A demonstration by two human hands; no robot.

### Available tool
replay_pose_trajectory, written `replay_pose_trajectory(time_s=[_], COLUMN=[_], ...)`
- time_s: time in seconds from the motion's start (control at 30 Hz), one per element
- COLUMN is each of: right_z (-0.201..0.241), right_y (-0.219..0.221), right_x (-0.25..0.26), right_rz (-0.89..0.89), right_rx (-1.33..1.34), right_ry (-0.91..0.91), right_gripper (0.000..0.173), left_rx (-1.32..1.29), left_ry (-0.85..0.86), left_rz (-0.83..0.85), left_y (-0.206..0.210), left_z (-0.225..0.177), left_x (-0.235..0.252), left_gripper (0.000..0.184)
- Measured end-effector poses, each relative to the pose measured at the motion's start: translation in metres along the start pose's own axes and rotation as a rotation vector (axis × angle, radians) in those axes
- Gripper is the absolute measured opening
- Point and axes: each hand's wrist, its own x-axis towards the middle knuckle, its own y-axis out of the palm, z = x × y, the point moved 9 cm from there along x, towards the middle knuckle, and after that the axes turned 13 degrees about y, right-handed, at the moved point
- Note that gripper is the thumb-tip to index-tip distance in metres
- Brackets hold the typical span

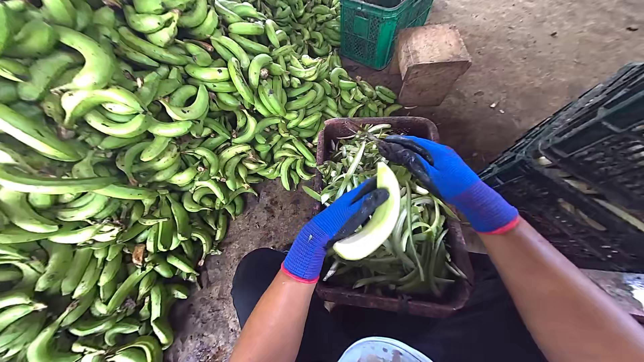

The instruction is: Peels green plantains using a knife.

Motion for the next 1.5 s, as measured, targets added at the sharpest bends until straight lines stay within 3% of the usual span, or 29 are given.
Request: replay_pose_trajectory(time_s=[0.1, 0.2, 0.3, 0.4, 0.57, 0.67, 0.73, 0.83, 0.93, 1.03, 1.17, 1.27, 1.33, 1.4, 1.5], right_z=[0.006, 0.017, 0.029, 0.035, 0.041, 0.034, 0.029, 0.024, 0.014, 0.003, -0.020, -0.047, -0.053, -0.040, -0.008], right_y=[0.009, 0.023, 0.027, 0.025, 0.016, 0.011, 0.006, -0.001, -0.001, 0.008, 0.012, 0.022, 0.020, 0.015, 0.024], right_x=[-0.012, -0.028, -0.042, -0.046, -0.043, -0.032, -0.025, -0.020, -0.019, -0.016, -0.008, 0.000, 0.001, -0.004, -0.021], right_rz=[-0.056, -0.124, -0.262, -0.370, -0.407, -0.265, -0.185, -0.145, -0.158, -0.084, 0.108, 0.318, 0.238, 0.088, 0.002], right_rx=[-0.050, -0.139, -0.179, -0.221, -0.257, -0.218, -0.204, -0.200, -0.248, -0.283, -0.119, -0.141, -0.165, -0.189, -0.300], right_ry=[-0.010, -0.133, -0.279, -0.328, -0.249, -0.121, -0.100, -0.148, -0.147, -0.038, 0.250, 0.505, 0.497, 0.331, 0.008], right_gripper=[0.044, 0.059, 0.060, 0.054, 0.057, 0.055, 0.051, 0.052, 0.057, 0.052, 0.040, 0.049, 0.047, 0.043, 0.058], left_rx=[-0.102, -0.390, -0.700, -0.827, -0.831, -0.883, -0.774, -0.540, -0.165, 0.142, 0.463, 0.589, 0.527, 0.384, 0.058], left_ry=[-0.011, 0.166, 0.316, 0.344, 0.421, 0.560, 0.562, 0.431, 0.160, 0.089, 0.062, -0.032, -0.085, -0.124, -0.109], left_rz=[-0.411, -0.763, -0.868, -0.929, -0.905, -0.692, -0.509, -0.378, -0.489, -0.501, -0.205, 0.003, -0.116, -0.325, -0.542], left_y=[-0.038, -0.071, -0.084, -0.090, -0.087, -0.075, -0.065, -0.052, -0.055, -0.050, -0.026, -0.003, -0.009, -0.030, -0.054], left_z=[0.020, 0.017, 0.007, 0.008, -0.004, -0.020, -0.027, -0.021, 0.001, -0.004, -0.002, 0.010, 0.016, 0.026, 0.041], left_x=[-0.003, -0.009, -0.009, -0.012, -0.009, -0.001, 0.003, 0.003, -0.003, -0.002, 0.013, 0.021, 0.018, 0.010, -0.011], left_gripper=[0.046, 0.036, 0.032, 0.034, 0.034, 0.032, 0.035, 0.033, 0.040, 0.044, 0.048, 0.051, 0.055, 0.061, 0.043])
